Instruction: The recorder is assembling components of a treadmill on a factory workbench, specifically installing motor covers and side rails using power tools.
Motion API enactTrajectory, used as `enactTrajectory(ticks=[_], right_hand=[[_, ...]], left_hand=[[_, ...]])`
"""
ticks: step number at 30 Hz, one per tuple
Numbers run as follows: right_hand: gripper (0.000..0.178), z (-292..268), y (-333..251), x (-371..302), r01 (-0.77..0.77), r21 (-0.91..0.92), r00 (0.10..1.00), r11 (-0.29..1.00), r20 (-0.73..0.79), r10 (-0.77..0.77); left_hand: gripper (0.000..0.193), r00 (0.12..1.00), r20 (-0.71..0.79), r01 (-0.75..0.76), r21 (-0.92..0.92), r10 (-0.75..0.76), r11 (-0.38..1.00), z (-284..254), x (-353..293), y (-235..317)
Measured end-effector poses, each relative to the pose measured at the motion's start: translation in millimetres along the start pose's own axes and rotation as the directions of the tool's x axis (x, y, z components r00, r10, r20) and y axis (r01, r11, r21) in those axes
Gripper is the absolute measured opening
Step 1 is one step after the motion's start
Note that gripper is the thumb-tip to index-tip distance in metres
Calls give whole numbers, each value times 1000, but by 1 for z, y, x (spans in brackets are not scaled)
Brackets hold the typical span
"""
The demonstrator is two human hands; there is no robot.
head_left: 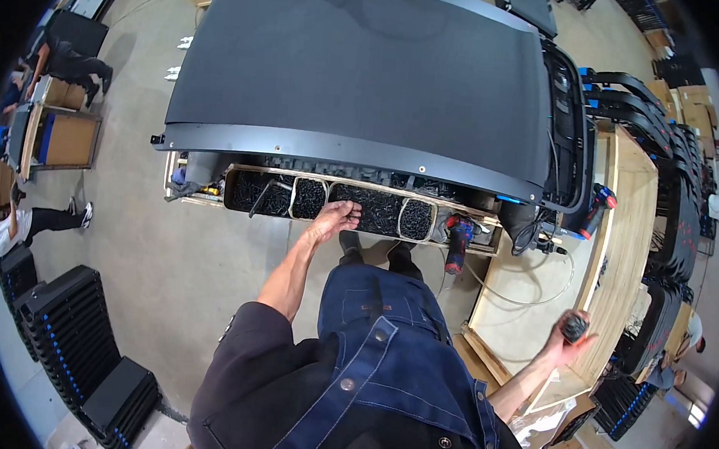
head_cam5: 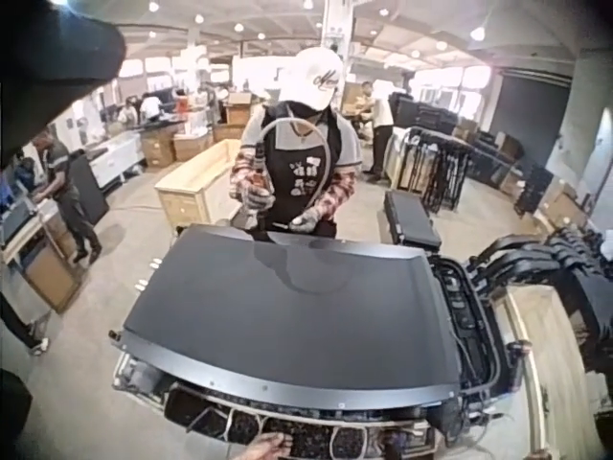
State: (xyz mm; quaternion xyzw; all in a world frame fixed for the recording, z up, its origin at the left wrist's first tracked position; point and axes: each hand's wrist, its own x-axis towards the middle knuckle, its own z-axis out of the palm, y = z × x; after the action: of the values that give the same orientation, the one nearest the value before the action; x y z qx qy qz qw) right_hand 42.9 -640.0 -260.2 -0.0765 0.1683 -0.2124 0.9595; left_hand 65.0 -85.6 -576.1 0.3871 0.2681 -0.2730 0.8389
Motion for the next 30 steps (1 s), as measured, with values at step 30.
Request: enactTrajectory(ticks=[30], right_hand=[[42,72,184,-1,60,-722,937,689,279,211]], left_hand=[[40,949,308,-53,-52,66,997,274,-95,41]])
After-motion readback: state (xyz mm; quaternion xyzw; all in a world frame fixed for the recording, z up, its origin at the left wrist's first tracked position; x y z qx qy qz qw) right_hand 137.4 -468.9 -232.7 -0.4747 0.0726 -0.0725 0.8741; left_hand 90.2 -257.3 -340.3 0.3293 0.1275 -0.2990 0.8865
